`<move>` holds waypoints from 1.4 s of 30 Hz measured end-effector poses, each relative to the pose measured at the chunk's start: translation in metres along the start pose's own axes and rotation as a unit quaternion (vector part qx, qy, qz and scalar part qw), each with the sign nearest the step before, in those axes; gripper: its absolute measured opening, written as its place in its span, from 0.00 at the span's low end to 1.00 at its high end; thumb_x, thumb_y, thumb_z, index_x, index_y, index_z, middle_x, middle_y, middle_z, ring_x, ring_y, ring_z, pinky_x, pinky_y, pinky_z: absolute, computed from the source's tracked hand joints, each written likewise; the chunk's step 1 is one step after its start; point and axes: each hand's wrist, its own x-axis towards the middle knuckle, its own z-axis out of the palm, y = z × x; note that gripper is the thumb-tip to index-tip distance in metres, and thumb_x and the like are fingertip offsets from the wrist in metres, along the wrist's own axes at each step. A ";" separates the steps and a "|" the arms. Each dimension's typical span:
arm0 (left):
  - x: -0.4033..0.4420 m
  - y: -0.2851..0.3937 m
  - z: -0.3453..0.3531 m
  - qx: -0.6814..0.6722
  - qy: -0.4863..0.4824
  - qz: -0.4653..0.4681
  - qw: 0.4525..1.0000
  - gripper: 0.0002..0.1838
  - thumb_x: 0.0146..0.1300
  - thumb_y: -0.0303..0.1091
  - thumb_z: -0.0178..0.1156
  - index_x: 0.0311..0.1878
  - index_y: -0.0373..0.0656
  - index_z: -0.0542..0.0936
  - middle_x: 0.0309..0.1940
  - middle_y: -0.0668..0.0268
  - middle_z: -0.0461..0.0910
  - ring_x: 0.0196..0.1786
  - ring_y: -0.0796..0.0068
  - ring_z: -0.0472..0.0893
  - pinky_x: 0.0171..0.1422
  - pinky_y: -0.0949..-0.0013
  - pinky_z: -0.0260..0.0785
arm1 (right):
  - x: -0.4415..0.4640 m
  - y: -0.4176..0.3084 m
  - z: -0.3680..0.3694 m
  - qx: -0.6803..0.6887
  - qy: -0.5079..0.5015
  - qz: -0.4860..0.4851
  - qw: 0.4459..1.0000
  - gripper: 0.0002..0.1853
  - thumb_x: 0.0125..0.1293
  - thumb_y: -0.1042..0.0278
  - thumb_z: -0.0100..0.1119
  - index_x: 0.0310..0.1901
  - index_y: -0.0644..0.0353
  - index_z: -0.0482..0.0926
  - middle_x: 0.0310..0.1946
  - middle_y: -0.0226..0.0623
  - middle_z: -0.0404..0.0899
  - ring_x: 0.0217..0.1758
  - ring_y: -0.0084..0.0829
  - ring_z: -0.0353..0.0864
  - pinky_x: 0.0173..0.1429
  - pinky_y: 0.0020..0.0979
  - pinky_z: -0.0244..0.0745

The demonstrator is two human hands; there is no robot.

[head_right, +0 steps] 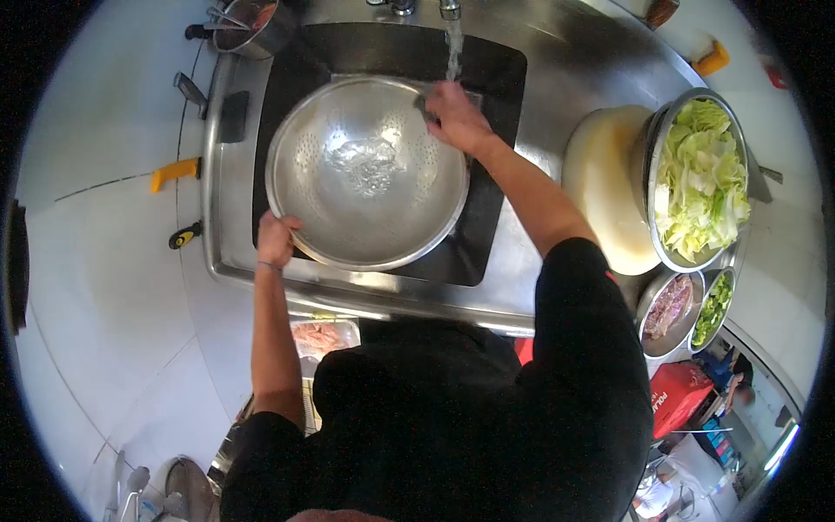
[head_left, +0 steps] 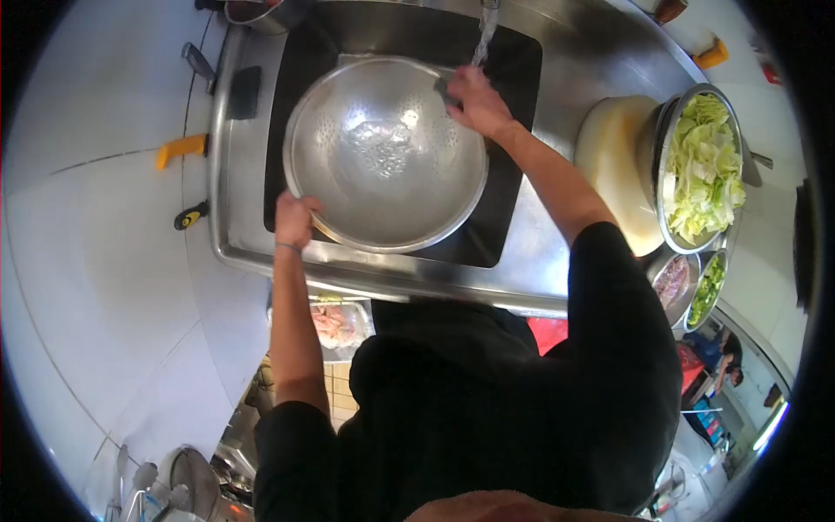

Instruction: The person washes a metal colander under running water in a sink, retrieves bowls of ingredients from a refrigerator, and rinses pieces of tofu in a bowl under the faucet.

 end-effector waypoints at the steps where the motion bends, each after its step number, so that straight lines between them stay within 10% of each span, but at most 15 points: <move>1: -0.007 0.024 0.005 0.001 0.002 0.009 1.000 0.16 0.50 0.18 0.54 0.44 0.32 0.79 0.33 0.61 0.81 0.33 0.68 0.80 0.40 0.66 0.73 | 0.007 -0.001 0.001 0.079 0.058 0.093 0.991 0.19 0.55 0.62 0.66 0.47 0.61 0.82 0.53 0.49 0.75 0.59 0.43 0.75 0.64 0.41 0.69; 5: 0.048 0.062 -0.027 0.211 -0.005 0.124 0.970 0.14 0.53 0.23 0.58 0.44 0.31 0.80 0.34 0.57 0.83 0.34 0.67 0.82 0.41 0.64 0.73 | -0.016 0.002 0.015 0.464 -0.135 0.331 0.810 0.29 0.52 0.69 0.72 0.57 0.67 0.76 0.51 0.46 0.81 0.53 0.35 0.81 0.59 0.34 0.74; 9: -0.018 0.133 0.018 0.259 0.078 0.091 0.958 0.22 0.55 0.33 0.68 0.52 0.33 0.79 0.43 0.54 0.85 0.44 0.63 0.83 0.52 0.62 0.72 | -0.061 -0.022 0.039 0.604 0.008 0.400 0.690 0.16 0.55 0.78 0.67 0.47 0.68 0.79 0.36 0.41 0.84 0.34 0.31 0.84 0.40 0.34 0.80; 14: -0.039 0.012 0.054 0.074 0.172 0.253 0.949 0.23 0.50 0.18 0.59 0.53 0.32 0.77 0.45 0.59 0.83 0.45 0.68 0.81 0.54 0.68 0.70 | -0.104 -0.063 0.048 0.571 0.093 0.468 0.668 0.17 0.50 0.78 0.68 0.44 0.69 0.79 0.33 0.40 0.83 0.34 0.31 0.83 0.41 0.34 0.78; 17: -0.033 0.004 0.053 -0.078 0.139 0.148 0.976 0.24 0.44 0.13 0.52 0.49 0.31 0.77 0.39 0.66 0.80 0.38 0.75 0.77 0.46 0.74 0.69 | -0.108 -0.041 0.047 0.427 0.046 0.438 0.790 0.20 0.49 0.72 0.69 0.45 0.70 0.78 0.35 0.45 0.84 0.37 0.36 0.84 0.44 0.37 0.79; 23: -0.018 0.033 0.041 0.041 0.037 0.144 0.988 0.23 0.44 0.15 0.53 0.48 0.32 0.79 0.36 0.66 0.80 0.36 0.75 0.76 0.43 0.73 0.69 | 0.017 0.028 -0.018 0.210 -0.036 0.096 0.972 0.28 0.50 0.63 0.67 0.54 0.66 0.75 0.48 0.54 0.81 0.53 0.50 0.80 0.58 0.41 0.74; 32: 0.032 0.063 0.061 0.212 -0.115 0.150 0.959 0.22 0.43 0.19 0.54 0.46 0.32 0.80 0.34 0.63 0.82 0.35 0.73 0.78 0.41 0.71 0.71 | 0.132 -0.082 -0.075 0.021 -0.297 -0.256 0.920 0.38 0.46 0.63 0.69 0.63 0.56 0.72 0.54 0.46 0.79 0.58 0.50 0.76 0.61 0.45 0.73; 34: 0.041 0.069 0.074 0.252 -0.119 0.156 0.948 0.22 0.42 0.20 0.55 0.46 0.32 0.81 0.34 0.63 0.82 0.34 0.73 0.78 0.40 0.72 0.70 | 0.123 -0.109 -0.054 0.000 -0.229 -0.384 0.895 0.39 0.44 0.62 0.70 0.63 0.53 0.72 0.51 0.45 0.80 0.57 0.49 0.78 0.60 0.45 0.74; 37: 0.032 0.086 0.076 0.244 -0.146 0.133 0.949 0.24 0.42 0.18 0.54 0.48 0.32 0.81 0.35 0.64 0.82 0.35 0.73 0.79 0.41 0.72 0.71 | 0.123 -0.125 -0.057 -0.011 -0.252 -0.417 0.873 0.38 0.46 0.61 0.71 0.63 0.53 0.73 0.52 0.46 0.80 0.56 0.48 0.78 0.60 0.45 0.74; 42: 0.043 0.074 0.041 0.141 -0.116 0.132 0.974 0.28 0.42 0.13 0.52 0.53 0.32 0.80 0.40 0.61 0.83 0.40 0.70 0.82 0.48 0.71 0.74 | 0.082 -0.008 -0.065 0.088 -0.179 -0.001 0.980 0.32 0.52 0.57 0.70 0.60 0.58 0.75 0.51 0.48 0.81 0.54 0.47 0.80 0.60 0.40 0.74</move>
